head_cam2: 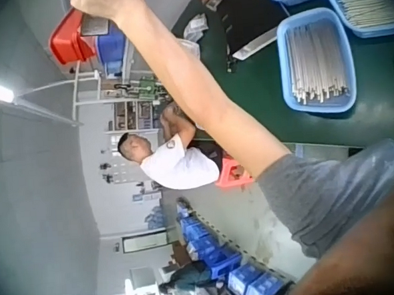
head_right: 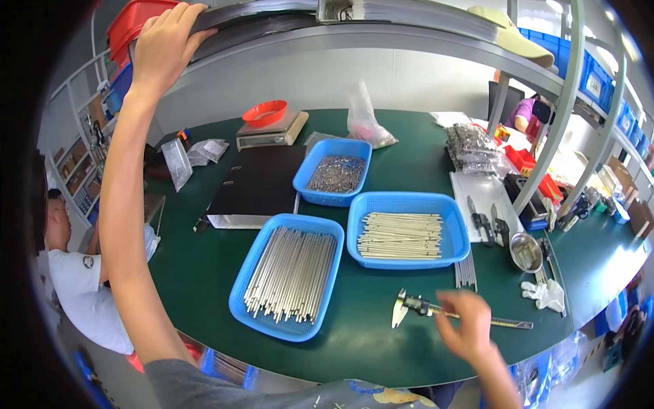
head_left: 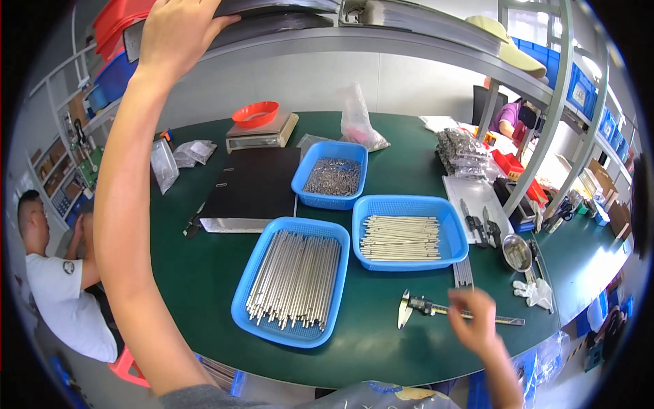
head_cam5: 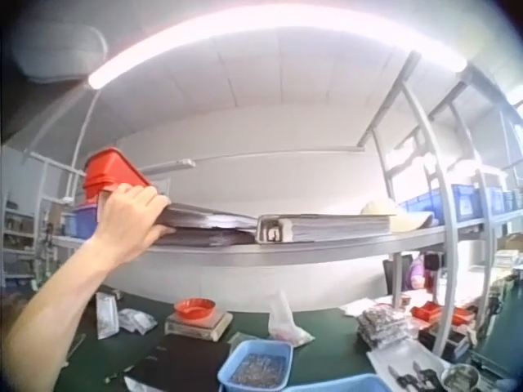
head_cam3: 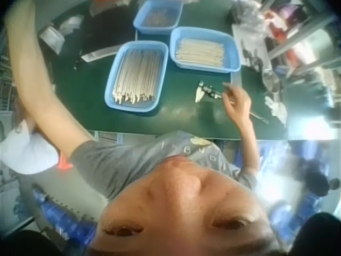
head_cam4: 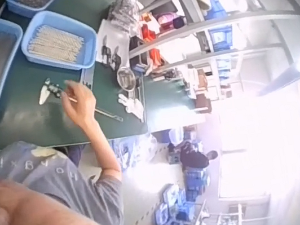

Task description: Measure the length of thin metal rods using a digital caliper at a workbench.

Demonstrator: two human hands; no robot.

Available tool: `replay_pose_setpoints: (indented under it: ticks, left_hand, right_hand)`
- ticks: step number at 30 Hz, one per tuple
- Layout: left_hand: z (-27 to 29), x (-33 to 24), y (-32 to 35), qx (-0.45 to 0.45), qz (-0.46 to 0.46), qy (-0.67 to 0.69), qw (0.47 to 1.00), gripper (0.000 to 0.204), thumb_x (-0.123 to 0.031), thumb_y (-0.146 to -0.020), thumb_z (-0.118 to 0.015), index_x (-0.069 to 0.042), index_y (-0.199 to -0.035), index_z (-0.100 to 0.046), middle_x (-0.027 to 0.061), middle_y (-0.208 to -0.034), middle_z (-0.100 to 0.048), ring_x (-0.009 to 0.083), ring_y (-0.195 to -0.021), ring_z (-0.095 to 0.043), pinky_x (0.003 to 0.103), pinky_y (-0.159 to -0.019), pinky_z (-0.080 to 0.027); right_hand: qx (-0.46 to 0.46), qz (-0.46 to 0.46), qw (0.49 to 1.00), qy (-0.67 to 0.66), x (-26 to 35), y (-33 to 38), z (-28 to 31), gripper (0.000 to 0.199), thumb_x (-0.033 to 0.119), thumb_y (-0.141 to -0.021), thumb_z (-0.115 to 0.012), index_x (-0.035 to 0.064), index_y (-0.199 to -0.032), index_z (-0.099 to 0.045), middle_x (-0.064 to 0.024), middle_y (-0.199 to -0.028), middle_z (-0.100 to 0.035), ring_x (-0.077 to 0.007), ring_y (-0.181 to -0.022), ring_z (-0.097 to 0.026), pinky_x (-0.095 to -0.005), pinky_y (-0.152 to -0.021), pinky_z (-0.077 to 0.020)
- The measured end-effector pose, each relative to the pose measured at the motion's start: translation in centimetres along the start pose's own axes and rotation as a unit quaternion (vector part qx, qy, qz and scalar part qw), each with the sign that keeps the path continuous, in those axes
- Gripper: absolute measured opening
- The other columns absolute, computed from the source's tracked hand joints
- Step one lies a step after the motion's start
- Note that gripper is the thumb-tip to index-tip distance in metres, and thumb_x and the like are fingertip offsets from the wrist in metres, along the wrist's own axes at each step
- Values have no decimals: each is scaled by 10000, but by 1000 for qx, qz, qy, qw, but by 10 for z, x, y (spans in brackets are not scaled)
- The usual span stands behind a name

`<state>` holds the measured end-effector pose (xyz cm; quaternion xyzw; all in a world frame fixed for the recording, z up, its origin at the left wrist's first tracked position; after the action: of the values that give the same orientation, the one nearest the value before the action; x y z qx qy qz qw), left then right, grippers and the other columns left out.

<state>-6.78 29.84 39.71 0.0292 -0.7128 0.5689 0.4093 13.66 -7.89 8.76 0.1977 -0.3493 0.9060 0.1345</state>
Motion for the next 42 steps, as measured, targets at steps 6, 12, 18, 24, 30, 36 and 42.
replay_pose_setpoints:
  ticks: [6,12,18,24,30,36,42]
  left_hand:
    - [51,2,21,-42,-93,-55,993,414,-354,-833,-612,-111,-1164,-564,40,-1000,-618,240,-905,-588,371,-804,-444]
    - [104,-41,69,-62,-169,-16,983,470,-453,-860,-564,-46,-1095,-577,99,-1026,-600,279,-965,-604,412,-847,-485]
    - [184,-121,167,70,-9,126,989,664,-586,-936,-291,9,-1125,-520,199,-1106,-568,402,-1002,-601,481,-821,-551]
    - [242,-213,199,204,62,291,933,582,-460,-788,-678,-36,-1168,-560,228,-1189,-548,433,-1053,-575,517,-846,-509]
    - [230,-274,196,354,17,370,859,697,-379,-598,-729,-81,-1213,-590,163,-1248,-552,400,-1092,-564,499,-860,-496]
    - [219,-258,160,307,96,402,857,682,-205,-571,-729,-40,-1218,-591,168,-1230,-575,387,-1103,-567,481,-908,-485]
    - [212,-143,195,-51,683,303,662,713,-499,-966,-388,122,-1316,-366,251,-1344,-427,297,-1166,-496,388,-961,-418]
  right_hand:
    - [177,93,835,-512,125,-226,-9,503,429,-905,-521,1,-1165,-565,-118,-1032,-612,-210,-930,-619,-331,-816,-477]
    - [111,-21,679,-725,210,-275,-41,227,181,-788,-647,-18,-893,-617,-110,-833,-642,-208,-752,-647,-316,-723,-536]
    - [84,63,743,-661,180,-160,-68,498,78,-690,-708,-48,-1129,-509,-95,-965,-599,-150,-891,-566,-308,-798,-470]
    - [169,-119,691,-693,107,-42,-92,686,86,-688,-694,-37,-1295,-401,-113,-1146,-552,-167,-1065,-520,-311,-924,-414]
    - [117,-316,602,-724,33,30,-118,591,184,-776,-633,13,-1300,-420,-109,-1153,-562,-181,-1041,-556,-318,-898,-457]
    - [93,-359,575,-729,9,42,-116,672,263,-821,-655,-1,-1360,-351,-130,-1243,-520,-218,-1159,-496,-336,-994,-382]
    - [78,-304,678,-665,2,57,-94,791,169,-721,-678,-42,-1386,-305,-172,-1280,-502,-243,-1189,-480,-346,-1007,-367]
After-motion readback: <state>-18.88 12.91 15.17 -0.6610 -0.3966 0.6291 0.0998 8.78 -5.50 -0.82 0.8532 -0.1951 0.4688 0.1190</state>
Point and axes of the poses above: each hand's wrist, its own y-axis away from the middle knuckle, its own z-axis out of the back of the hand, x = y × z, the point moved 1 cm from there along -y, towards the middle knuckle
